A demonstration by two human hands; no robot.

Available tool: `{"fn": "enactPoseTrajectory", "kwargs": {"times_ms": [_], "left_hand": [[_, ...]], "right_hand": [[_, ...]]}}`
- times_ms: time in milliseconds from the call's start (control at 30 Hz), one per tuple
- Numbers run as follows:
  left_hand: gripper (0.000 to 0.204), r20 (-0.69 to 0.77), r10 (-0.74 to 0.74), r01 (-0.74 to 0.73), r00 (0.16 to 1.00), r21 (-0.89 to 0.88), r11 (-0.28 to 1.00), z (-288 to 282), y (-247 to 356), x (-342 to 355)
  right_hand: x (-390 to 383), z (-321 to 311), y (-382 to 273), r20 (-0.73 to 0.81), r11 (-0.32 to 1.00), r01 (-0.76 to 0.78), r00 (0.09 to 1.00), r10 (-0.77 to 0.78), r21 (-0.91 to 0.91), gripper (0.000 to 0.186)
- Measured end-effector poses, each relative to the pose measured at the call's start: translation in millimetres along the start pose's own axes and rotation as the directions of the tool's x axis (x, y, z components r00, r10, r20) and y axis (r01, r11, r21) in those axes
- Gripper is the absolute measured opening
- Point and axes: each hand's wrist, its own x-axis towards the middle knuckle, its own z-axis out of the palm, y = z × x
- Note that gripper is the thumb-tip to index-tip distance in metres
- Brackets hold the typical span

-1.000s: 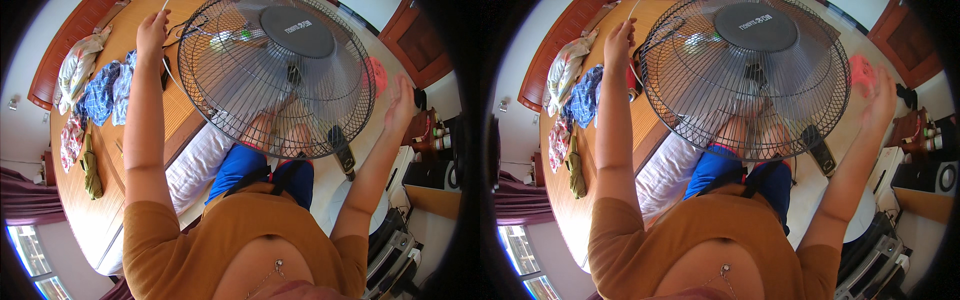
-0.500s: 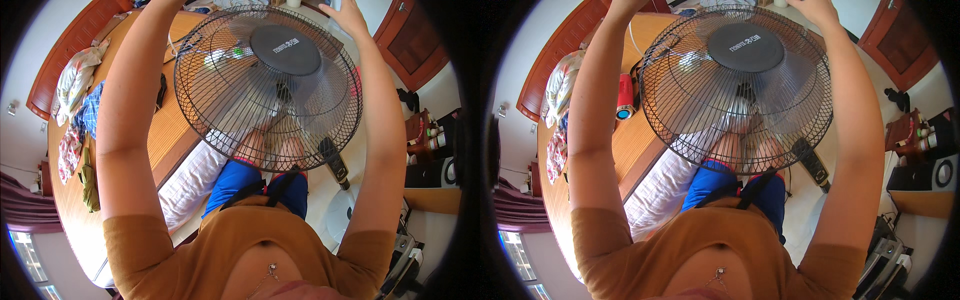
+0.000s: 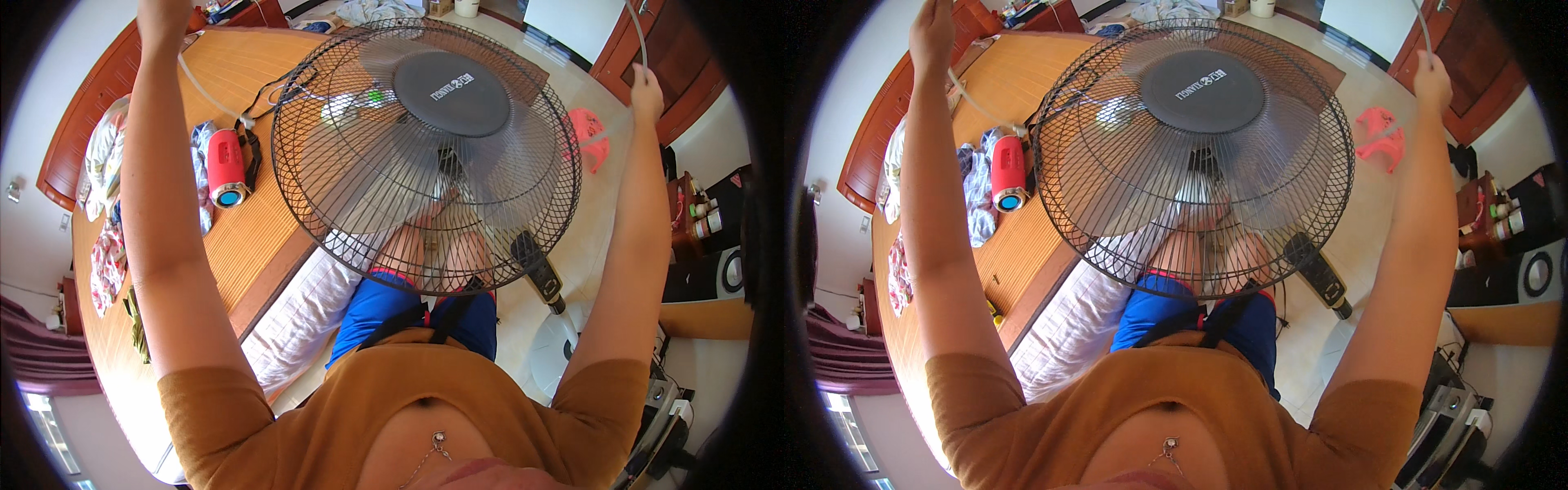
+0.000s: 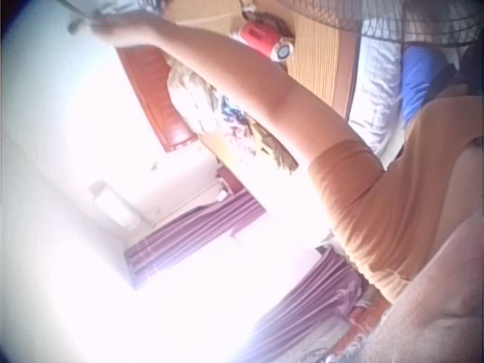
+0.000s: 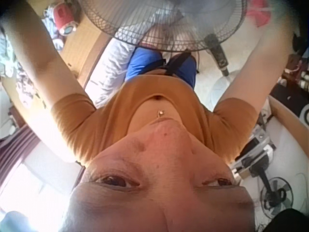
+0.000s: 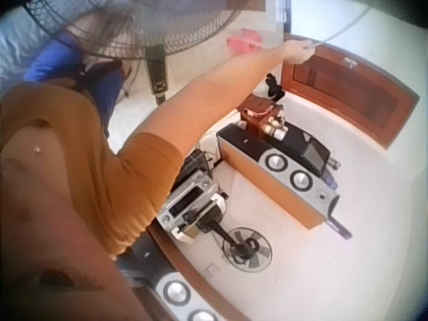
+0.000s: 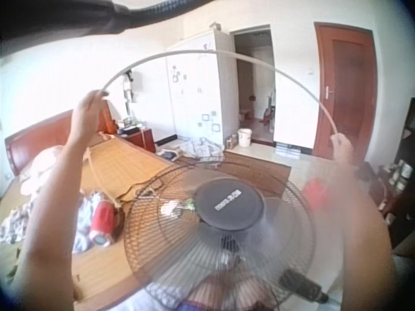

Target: The person reassembles a floor fan by placing the plastic ring around the outer edges of the front and back grilles and then tightening a screw on a small plastic bracket using a screwdriver.

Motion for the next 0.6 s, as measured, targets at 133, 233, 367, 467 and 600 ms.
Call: {"fn": "enactPoseTrajectory", "kwargs": {"times_ms": [133, 233, 367, 467, 600], "left_hand": [[0.034, 0.002, -0.162, 0.159, 0.987, 0.170, 0.973, -17, -75, -24], [0.033, 0.177, -0.393, 0.355, 0.902, 0.213, 0.910, -24, -128, -52], [0.029, 0.342, -0.483, 0.415, 0.806, 0.256, 0.873, -4, -136, -97], [0.027, 0.415, -0.559, 0.566, 0.718, 0.121, 0.816, 12, -114, -122], [0.027, 0.481, -0.644, 0.688, 0.595, 0.109, 0.718, 3, -95, -143]], "right_hand": [[-28, -36, 30, 0.117, 0.922, -0.064, 0.993, 0.020, 0.383, 0.036], [-49, -58, 41, 0.321, 0.961, -0.145, 0.945, 0.063, 0.237, 0.029], [-80, -59, 36, 0.495, 0.910, -0.129, 0.864, -0.091, 0.393, 0.029], [-105, -42, 49, 0.473, 0.869, -0.279, 0.879, 0.059, 0.409, 0.035], [-144, -46, 23, 0.565, 0.854, -0.389, 0.813, 0.142, 0.345, 0.034]]}}
